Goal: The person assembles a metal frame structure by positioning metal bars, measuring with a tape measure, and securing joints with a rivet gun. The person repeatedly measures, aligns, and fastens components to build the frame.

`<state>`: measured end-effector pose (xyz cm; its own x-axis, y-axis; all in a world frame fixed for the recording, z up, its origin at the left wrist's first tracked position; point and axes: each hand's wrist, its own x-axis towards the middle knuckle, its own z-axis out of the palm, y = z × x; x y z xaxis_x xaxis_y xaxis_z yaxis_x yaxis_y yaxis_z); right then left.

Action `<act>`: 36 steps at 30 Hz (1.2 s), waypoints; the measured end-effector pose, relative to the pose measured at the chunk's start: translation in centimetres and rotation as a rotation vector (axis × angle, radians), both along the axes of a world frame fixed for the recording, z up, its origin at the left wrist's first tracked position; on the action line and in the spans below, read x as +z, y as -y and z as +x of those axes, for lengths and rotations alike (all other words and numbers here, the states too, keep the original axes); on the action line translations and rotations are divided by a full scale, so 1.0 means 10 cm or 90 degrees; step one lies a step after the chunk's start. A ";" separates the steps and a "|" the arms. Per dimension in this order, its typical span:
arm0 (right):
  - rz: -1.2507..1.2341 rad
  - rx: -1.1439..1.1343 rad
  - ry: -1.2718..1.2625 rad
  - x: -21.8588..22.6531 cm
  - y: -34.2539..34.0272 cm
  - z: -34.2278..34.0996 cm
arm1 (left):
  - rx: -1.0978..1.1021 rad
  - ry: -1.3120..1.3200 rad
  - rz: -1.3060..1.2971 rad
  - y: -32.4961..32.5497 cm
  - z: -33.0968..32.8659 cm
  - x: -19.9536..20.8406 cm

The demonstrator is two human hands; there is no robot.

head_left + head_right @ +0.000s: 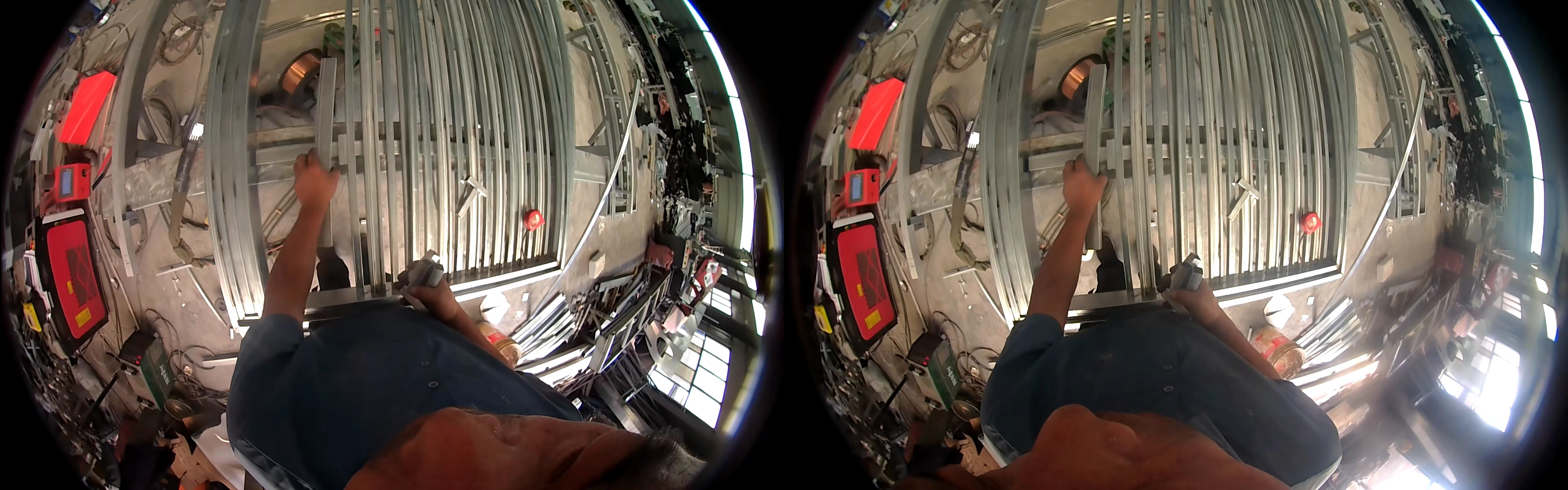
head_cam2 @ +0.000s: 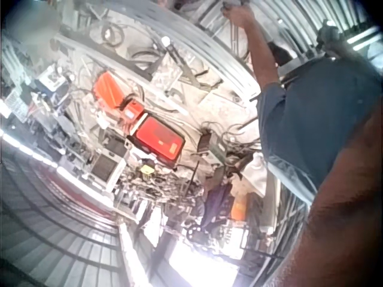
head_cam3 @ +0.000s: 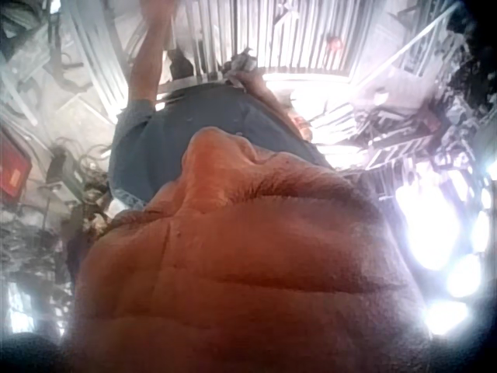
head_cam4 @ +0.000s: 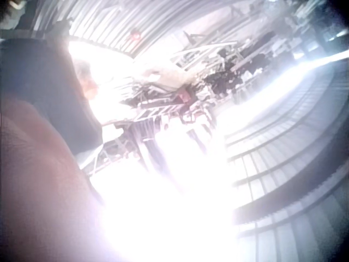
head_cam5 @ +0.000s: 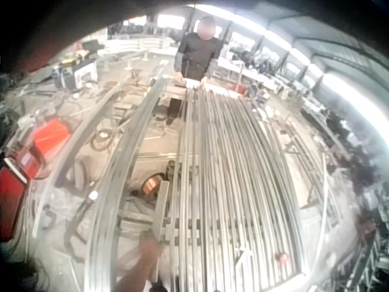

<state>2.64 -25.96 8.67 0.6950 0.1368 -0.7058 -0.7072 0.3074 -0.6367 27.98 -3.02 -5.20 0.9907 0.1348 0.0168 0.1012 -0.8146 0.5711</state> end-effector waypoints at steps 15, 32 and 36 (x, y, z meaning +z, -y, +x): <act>0.030 -0.013 -0.039 0.08 -0.09 0.17 | -0.028 -0.036 -0.061 0.09 -0.02 -0.04; -0.001 0.013 -0.054 0.08 -0.10 0.28 | -0.061 0.000 -0.115 0.03 -0.02 -0.10; -0.007 0.020 -0.055 0.00 -0.08 0.25 | -0.047 0.005 -0.119 0.01 -0.02 -0.08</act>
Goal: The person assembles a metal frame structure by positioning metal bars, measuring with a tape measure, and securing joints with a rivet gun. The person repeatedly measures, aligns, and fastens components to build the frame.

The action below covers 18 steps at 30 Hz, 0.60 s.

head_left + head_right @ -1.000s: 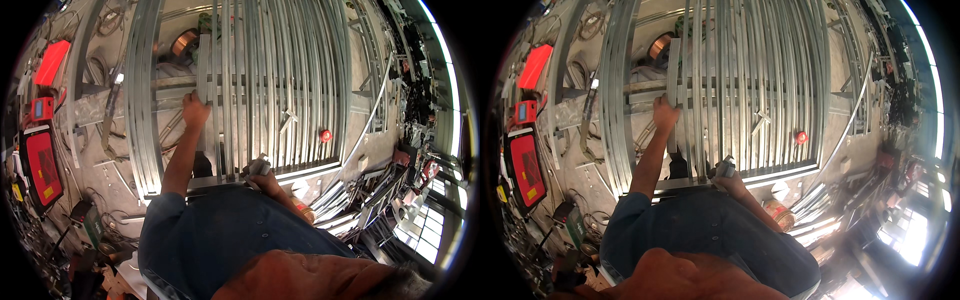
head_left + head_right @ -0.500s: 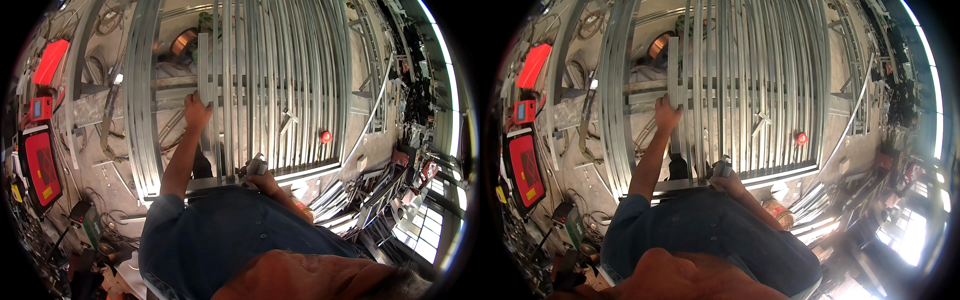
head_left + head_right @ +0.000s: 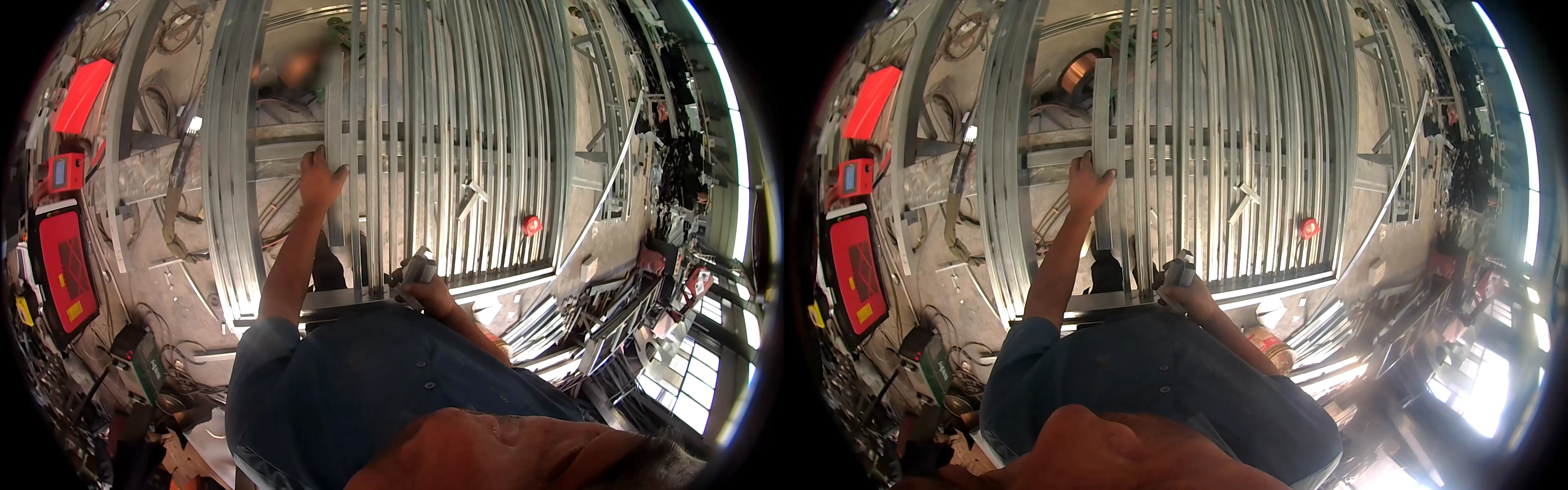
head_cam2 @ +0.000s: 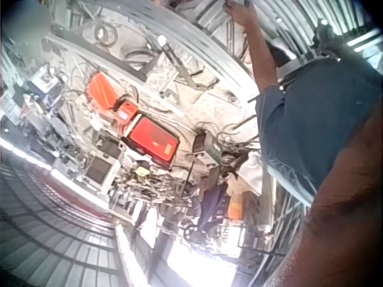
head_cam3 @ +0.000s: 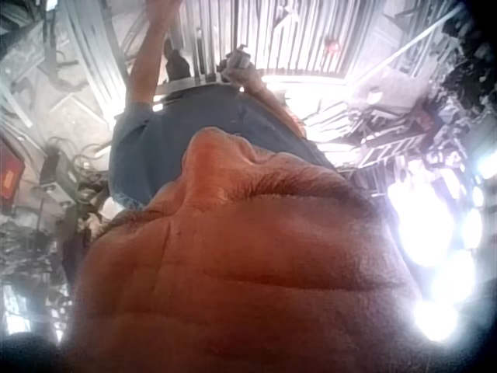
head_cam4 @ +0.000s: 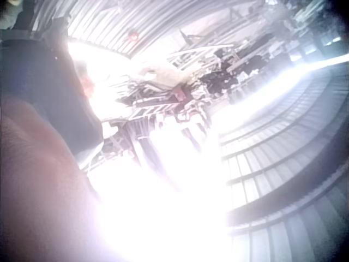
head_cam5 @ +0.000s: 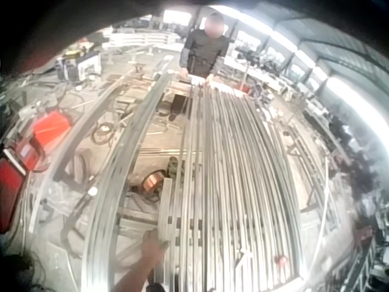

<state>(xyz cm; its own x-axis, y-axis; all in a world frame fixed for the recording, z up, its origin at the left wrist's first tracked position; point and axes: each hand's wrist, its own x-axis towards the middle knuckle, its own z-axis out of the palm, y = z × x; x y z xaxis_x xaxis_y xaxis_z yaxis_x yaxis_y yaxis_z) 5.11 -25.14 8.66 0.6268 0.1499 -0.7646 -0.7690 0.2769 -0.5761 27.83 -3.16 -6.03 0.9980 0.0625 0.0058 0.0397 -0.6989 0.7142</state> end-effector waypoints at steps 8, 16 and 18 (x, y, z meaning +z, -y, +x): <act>0.026 0.033 0.020 -0.03 -0.03 0.09 | -0.031 0.076 -0.032 -0.15 -0.29 0.29; 0.077 0.231 0.101 0.06 -0.29 0.44 | -0.292 -0.500 -0.583 -0.14 -1.24 1.18; 0.094 0.216 0.073 0.12 -0.38 0.49 | -0.254 -0.514 -0.626 -0.17 -1.28 1.08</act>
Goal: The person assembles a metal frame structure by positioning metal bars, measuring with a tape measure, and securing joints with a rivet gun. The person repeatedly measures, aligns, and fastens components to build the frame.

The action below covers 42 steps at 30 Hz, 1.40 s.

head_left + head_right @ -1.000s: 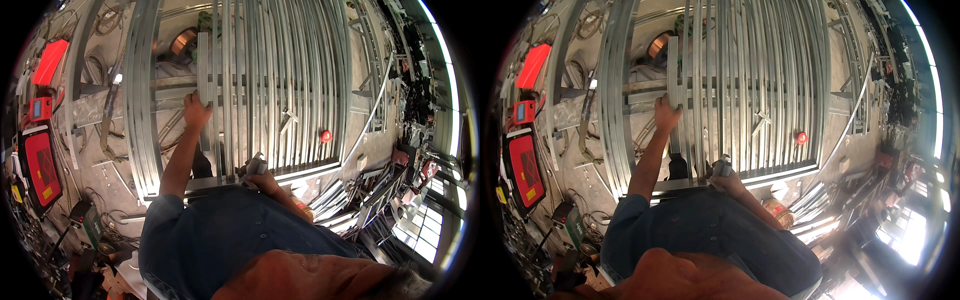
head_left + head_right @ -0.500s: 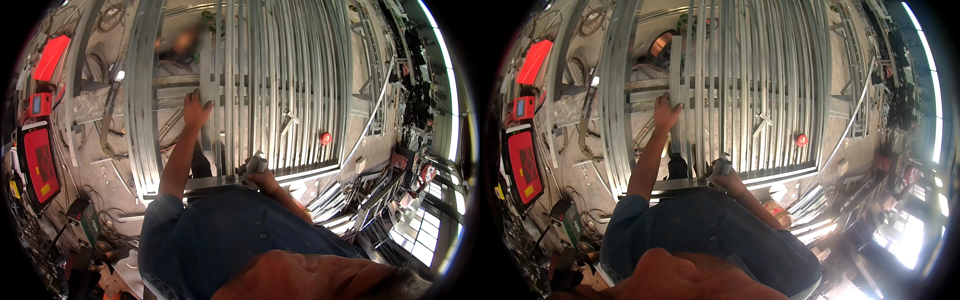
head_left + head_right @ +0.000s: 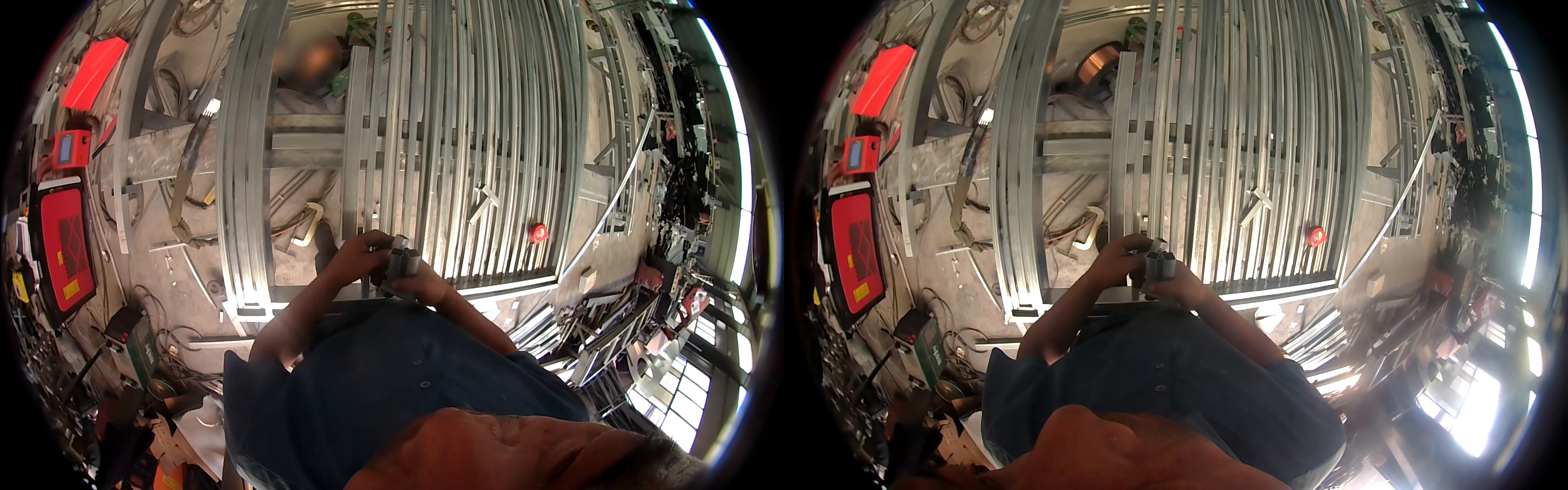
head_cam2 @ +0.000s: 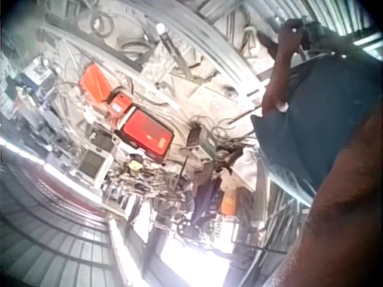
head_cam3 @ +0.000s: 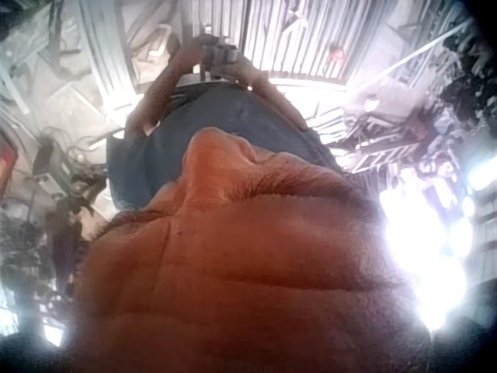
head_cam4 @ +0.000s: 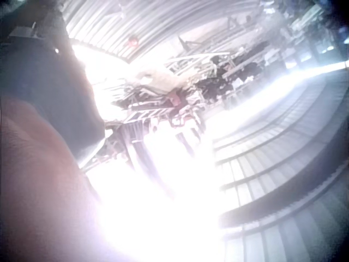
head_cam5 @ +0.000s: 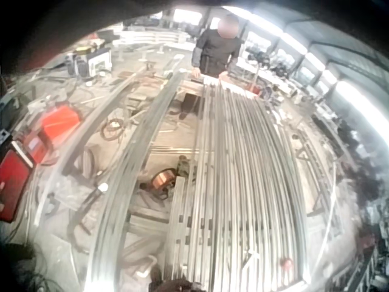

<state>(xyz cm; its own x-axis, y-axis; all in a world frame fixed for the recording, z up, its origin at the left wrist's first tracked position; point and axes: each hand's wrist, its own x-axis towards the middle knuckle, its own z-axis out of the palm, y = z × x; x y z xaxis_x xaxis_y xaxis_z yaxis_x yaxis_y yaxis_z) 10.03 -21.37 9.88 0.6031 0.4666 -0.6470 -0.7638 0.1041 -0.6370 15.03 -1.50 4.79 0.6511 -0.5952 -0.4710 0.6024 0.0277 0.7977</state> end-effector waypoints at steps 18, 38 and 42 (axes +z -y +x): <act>-0.054 -0.062 0.006 -0.09 0.00 -0.22 | 0.136 -0.130 -0.116 0.01 -0.05 0.07; -0.041 -0.103 0.078 0.08 0.39 -0.38 | -0.066 0.210 0.203 0.44 0.03 0.18; -0.106 -0.137 0.066 0.11 0.55 -0.46 | -0.127 0.142 0.137 0.64 0.13 0.28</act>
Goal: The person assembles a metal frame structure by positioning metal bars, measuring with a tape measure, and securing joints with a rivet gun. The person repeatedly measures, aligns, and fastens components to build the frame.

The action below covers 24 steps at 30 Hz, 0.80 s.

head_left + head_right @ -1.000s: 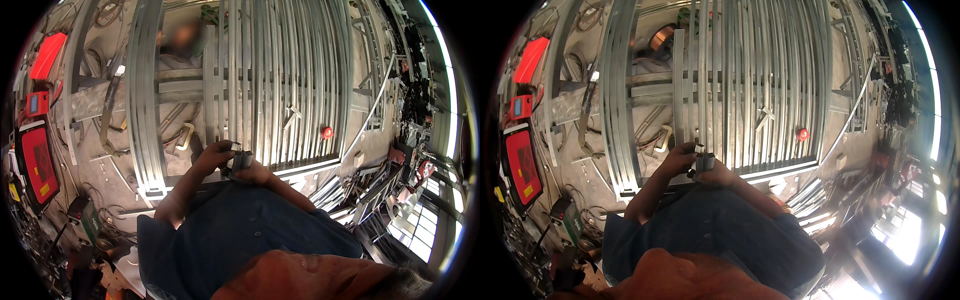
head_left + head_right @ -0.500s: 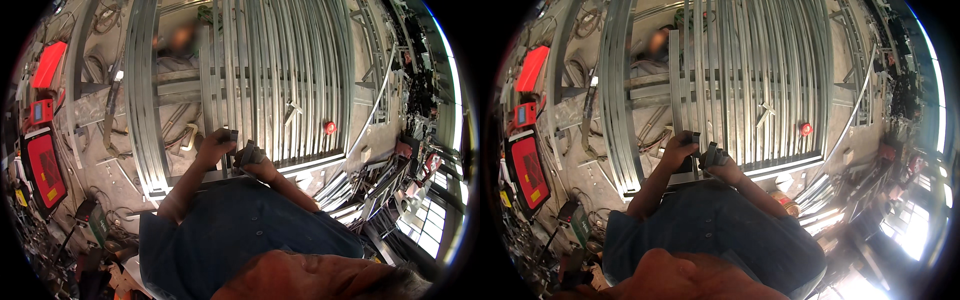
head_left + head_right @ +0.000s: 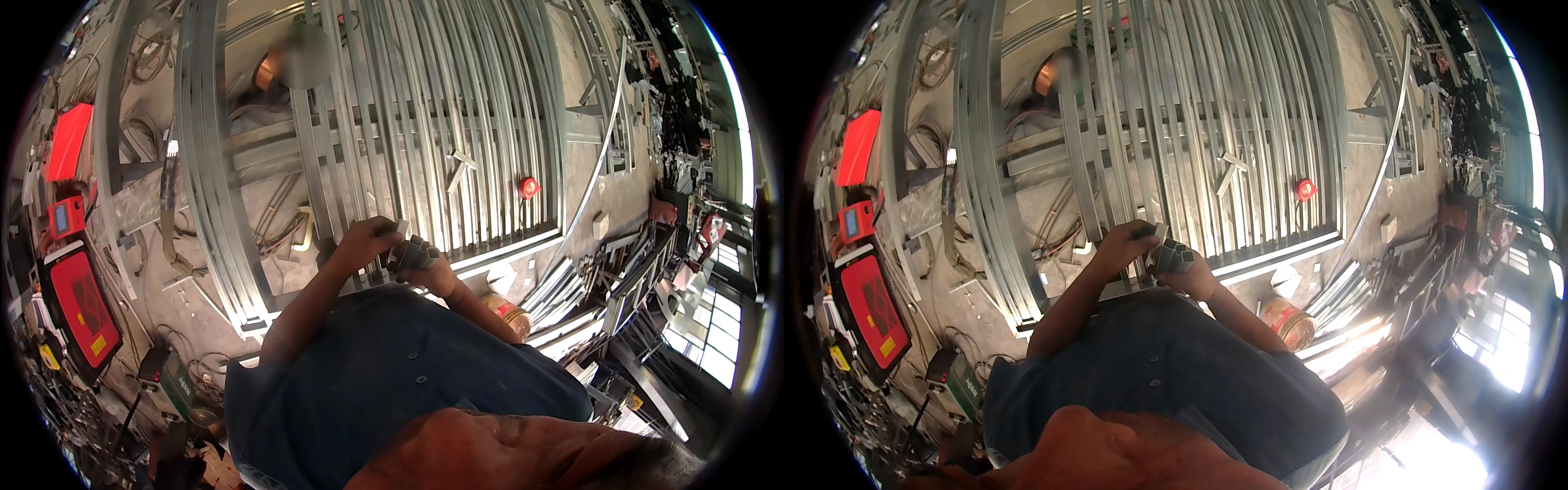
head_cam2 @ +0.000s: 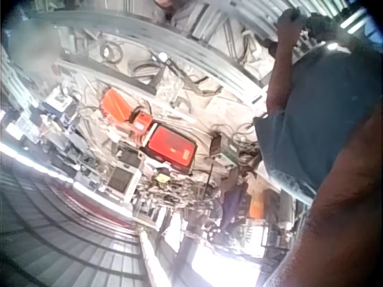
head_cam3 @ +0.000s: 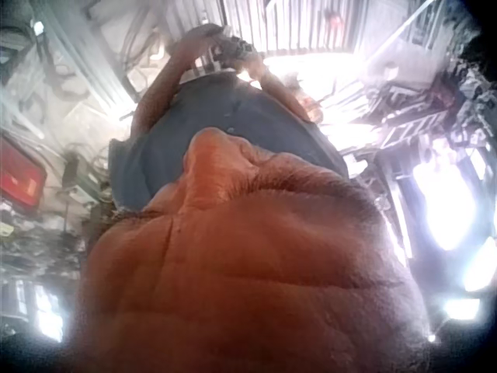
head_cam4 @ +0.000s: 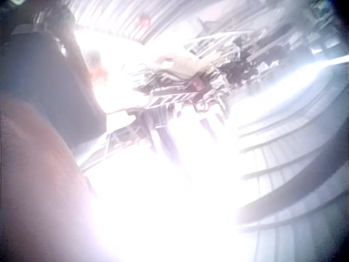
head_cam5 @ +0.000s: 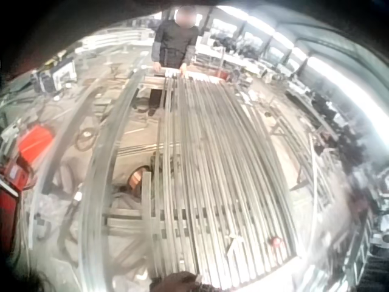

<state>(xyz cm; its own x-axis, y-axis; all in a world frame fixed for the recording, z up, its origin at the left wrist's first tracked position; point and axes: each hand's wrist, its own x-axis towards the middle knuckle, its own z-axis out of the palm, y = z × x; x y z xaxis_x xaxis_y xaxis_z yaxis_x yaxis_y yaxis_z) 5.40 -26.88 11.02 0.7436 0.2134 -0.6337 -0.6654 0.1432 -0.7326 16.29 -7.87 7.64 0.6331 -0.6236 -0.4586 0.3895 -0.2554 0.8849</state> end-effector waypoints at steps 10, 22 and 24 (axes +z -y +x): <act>0.013 -0.026 0.000 0.08 0.10 -0.03 | 0.451 0.153 0.116 -0.53 0.83 -0.42; -0.048 0.087 0.026 -0.07 -0.01 -0.02 | 0.298 0.443 0.551 -0.78 1.74 -1.68; -0.073 0.096 0.017 -0.14 0.00 -0.03 | 0.272 0.446 0.562 -0.76 1.76 -1.69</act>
